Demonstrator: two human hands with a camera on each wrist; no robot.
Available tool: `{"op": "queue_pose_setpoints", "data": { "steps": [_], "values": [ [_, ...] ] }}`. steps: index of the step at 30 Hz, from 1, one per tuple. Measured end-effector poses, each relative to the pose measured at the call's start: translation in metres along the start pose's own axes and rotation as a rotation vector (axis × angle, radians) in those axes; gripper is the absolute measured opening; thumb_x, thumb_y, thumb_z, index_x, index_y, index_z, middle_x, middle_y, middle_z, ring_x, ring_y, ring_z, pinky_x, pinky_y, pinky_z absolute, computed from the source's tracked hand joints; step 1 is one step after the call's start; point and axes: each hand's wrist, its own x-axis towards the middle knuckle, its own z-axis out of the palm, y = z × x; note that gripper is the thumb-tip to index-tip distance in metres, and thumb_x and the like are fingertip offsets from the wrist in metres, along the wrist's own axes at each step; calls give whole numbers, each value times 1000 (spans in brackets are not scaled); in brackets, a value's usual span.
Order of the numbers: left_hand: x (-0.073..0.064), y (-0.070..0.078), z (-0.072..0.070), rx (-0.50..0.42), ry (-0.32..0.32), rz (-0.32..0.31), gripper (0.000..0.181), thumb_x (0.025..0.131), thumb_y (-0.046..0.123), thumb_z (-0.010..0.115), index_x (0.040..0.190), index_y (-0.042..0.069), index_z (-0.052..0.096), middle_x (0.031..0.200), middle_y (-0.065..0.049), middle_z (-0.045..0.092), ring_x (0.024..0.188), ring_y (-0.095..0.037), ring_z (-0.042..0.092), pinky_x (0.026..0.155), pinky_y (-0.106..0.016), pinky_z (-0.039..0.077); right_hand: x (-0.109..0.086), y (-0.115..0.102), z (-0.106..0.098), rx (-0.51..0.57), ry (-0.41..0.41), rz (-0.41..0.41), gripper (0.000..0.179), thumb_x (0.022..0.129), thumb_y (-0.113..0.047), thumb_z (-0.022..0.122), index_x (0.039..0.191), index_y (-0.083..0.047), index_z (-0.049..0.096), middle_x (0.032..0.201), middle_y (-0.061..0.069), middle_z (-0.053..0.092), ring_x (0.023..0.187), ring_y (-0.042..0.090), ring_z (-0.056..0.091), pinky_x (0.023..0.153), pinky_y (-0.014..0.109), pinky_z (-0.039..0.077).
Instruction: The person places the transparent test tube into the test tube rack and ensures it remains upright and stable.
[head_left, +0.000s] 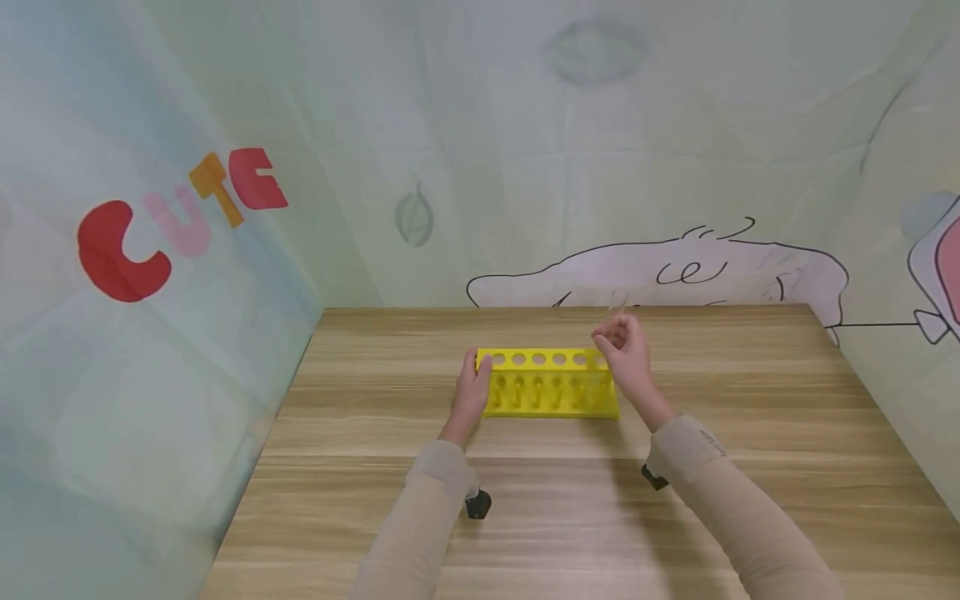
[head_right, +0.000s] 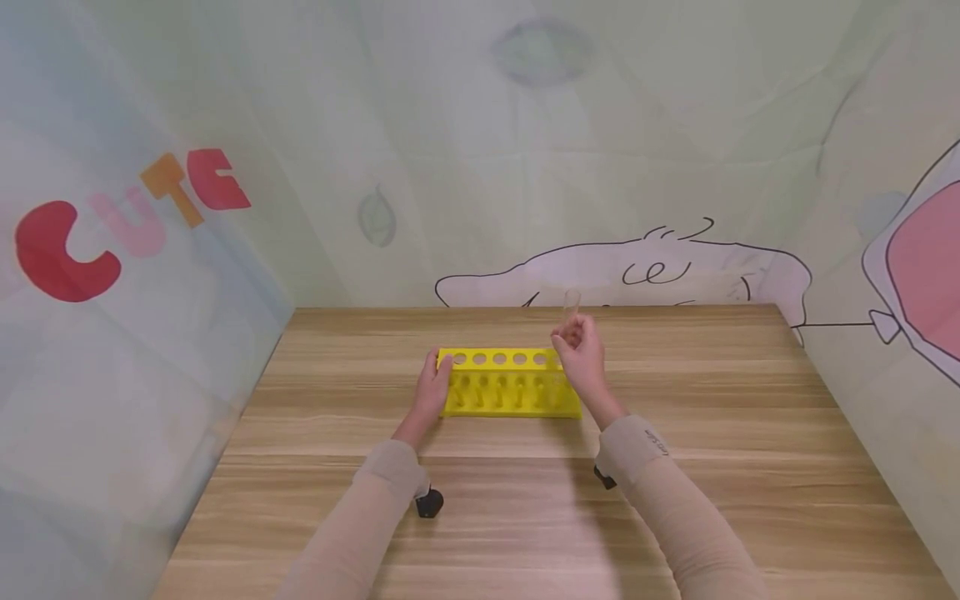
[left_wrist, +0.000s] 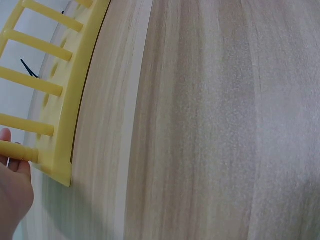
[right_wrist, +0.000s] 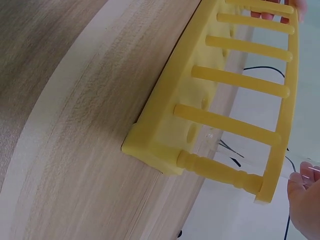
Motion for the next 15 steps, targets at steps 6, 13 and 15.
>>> {"op": "queue_pose_setpoints", "data": {
  "steps": [6,13,15],
  "values": [
    [0,0,0,-5,1,7,63,91,50,31,140,11,20,145,-9,26,133,-24,24,108,-42,23,0,0,0,-13,-6,17,21,86,0,51,101,0,36,102,18,58,84,3,55,76,11,46],
    [-1,-2,0,-10,-1,10,63,91,51,31,140,12,21,145,-8,27,133,-24,25,108,-41,23,0,3,0,-19,-11,36,21,86,0,51,102,1,37,103,18,57,84,4,55,76,12,47],
    [-1,-2,0,-11,-3,13,63,91,50,32,139,12,22,144,-8,27,133,-24,25,108,-42,23,0,4,0,-24,-11,34,21,86,0,51,102,1,38,102,17,57,85,5,56,76,11,47]
  ]
}}
